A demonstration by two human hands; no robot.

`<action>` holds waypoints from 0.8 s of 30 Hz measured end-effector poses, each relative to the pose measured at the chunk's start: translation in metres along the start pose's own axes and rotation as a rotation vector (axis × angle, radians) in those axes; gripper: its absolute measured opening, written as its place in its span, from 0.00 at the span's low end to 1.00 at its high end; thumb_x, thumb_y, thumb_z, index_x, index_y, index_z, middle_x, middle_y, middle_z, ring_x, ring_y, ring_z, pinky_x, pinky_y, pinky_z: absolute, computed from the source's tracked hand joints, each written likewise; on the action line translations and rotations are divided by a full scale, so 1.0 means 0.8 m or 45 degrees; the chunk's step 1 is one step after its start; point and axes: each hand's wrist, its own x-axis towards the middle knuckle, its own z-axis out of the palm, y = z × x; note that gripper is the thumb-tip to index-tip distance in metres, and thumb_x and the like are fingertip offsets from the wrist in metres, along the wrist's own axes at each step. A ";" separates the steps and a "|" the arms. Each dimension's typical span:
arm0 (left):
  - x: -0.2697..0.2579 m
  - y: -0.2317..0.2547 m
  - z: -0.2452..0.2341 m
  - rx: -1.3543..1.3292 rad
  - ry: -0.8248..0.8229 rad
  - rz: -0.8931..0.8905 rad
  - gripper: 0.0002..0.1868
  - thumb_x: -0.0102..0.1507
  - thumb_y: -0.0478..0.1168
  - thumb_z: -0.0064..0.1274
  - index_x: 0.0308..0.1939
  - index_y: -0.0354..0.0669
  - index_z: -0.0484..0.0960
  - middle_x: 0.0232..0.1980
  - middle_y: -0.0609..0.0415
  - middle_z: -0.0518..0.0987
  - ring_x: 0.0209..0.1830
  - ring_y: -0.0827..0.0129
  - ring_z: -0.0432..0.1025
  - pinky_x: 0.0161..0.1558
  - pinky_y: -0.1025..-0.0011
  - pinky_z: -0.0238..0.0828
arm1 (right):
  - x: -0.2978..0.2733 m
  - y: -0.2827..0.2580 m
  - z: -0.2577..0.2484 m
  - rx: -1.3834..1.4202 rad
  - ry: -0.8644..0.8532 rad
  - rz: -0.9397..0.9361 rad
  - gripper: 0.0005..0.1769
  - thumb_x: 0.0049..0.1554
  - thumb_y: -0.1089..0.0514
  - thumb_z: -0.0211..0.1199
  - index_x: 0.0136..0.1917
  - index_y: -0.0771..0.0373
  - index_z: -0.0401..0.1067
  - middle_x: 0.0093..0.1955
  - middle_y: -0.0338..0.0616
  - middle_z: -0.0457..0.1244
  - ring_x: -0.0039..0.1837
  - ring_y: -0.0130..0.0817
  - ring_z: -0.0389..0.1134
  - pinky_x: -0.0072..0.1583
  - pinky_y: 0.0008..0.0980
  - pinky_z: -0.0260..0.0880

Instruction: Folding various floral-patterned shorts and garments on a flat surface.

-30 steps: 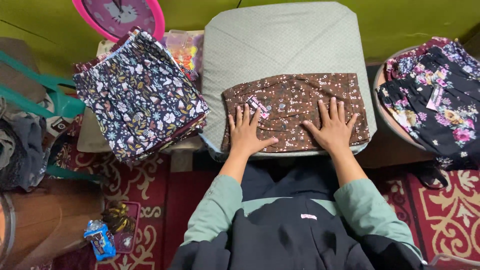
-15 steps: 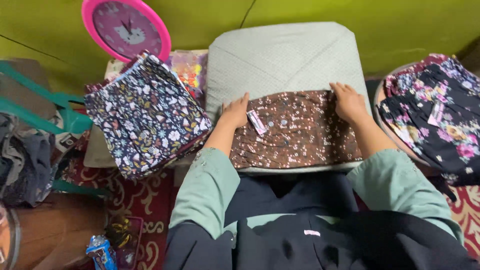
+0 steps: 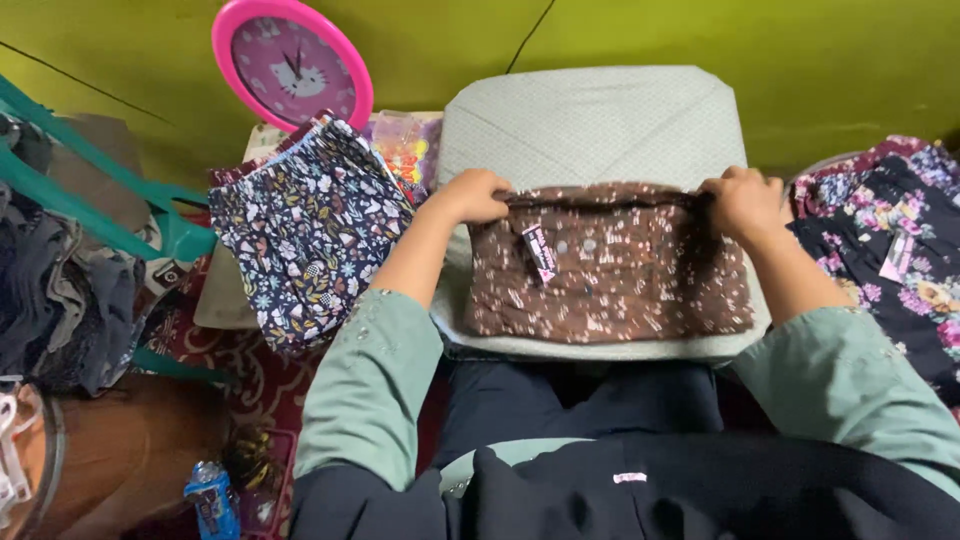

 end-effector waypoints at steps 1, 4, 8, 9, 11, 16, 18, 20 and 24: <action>-0.009 0.010 -0.014 -0.001 0.008 0.003 0.23 0.52 0.46 0.53 0.52 0.56 0.86 0.50 0.41 0.84 0.57 0.41 0.75 0.62 0.48 0.70 | 0.003 0.004 -0.030 -0.006 0.007 0.000 0.19 0.60 0.54 0.59 0.59 0.31 0.79 0.56 0.31 0.67 0.62 0.38 0.69 0.63 0.52 0.67; -0.040 0.041 -0.068 -0.008 0.646 0.199 0.13 0.53 0.36 0.50 0.39 0.45 0.86 0.44 0.46 0.79 0.42 0.47 0.73 0.45 0.57 0.72 | 0.023 0.012 -0.118 -0.016 0.495 0.037 0.10 0.61 0.50 0.66 0.56 0.44 0.82 0.49 0.41 0.64 0.52 0.41 0.64 0.57 0.44 0.59; -0.082 0.078 -0.084 0.145 1.102 0.357 0.19 0.50 0.25 0.51 0.40 0.49 0.84 0.41 0.54 0.69 0.43 0.59 0.65 0.43 0.64 0.70 | 0.011 0.017 -0.192 -0.176 0.946 0.045 0.01 0.70 0.52 0.72 0.54 0.45 0.84 0.49 0.34 0.66 0.55 0.31 0.64 0.66 0.37 0.58; -0.089 0.080 -0.078 0.183 1.182 0.438 0.19 0.48 0.23 0.50 0.38 0.47 0.83 0.42 0.53 0.68 0.43 0.57 0.64 0.45 0.63 0.68 | 0.005 0.016 -0.204 -0.184 0.960 0.036 0.03 0.71 0.51 0.74 0.52 0.45 0.84 0.47 0.32 0.66 0.54 0.30 0.63 0.65 0.37 0.58; -0.089 0.073 -0.036 0.215 1.165 0.435 0.13 0.54 0.24 0.51 0.35 0.44 0.83 0.42 0.53 0.74 0.44 0.59 0.68 0.51 0.61 0.69 | -0.020 0.012 -0.175 -0.186 0.879 0.008 0.04 0.68 0.46 0.72 0.51 0.43 0.82 0.47 0.34 0.63 0.54 0.33 0.62 0.66 0.40 0.59; -0.080 -0.014 0.158 0.412 0.876 0.395 0.09 0.54 0.35 0.52 0.36 0.52 0.81 0.48 0.59 0.77 0.57 0.61 0.70 0.43 0.67 0.77 | -0.103 -0.011 -0.059 -0.332 0.871 -0.186 0.07 0.60 0.53 0.65 0.53 0.43 0.77 0.42 0.32 0.63 0.48 0.36 0.68 0.57 0.43 0.65; -0.105 -0.015 0.213 0.394 0.786 0.384 0.14 0.56 0.35 0.51 0.43 0.58 0.81 0.50 0.64 0.80 0.59 0.65 0.71 0.47 0.69 0.75 | -0.142 -0.009 0.005 0.048 0.125 -0.108 0.15 0.50 0.49 0.65 0.52 0.35 0.76 0.51 0.27 0.66 0.61 0.33 0.67 0.69 0.51 0.62; -0.104 -0.031 0.246 0.378 0.736 0.359 0.16 0.54 0.37 0.54 0.46 0.58 0.81 0.54 0.65 0.79 0.62 0.66 0.69 0.51 0.67 0.73 | -0.167 -0.022 -0.005 0.110 0.102 -0.064 0.14 0.50 0.49 0.67 0.51 0.36 0.76 0.51 0.27 0.66 0.61 0.33 0.68 0.69 0.50 0.63; -0.131 -0.023 0.225 0.234 0.784 0.400 0.17 0.53 0.35 0.52 0.45 0.54 0.80 0.55 0.61 0.79 0.63 0.64 0.69 0.56 0.64 0.70 | -0.181 -0.026 -0.043 0.194 0.041 -0.028 0.14 0.50 0.46 0.66 0.51 0.32 0.76 0.52 0.27 0.67 0.61 0.30 0.70 0.70 0.48 0.65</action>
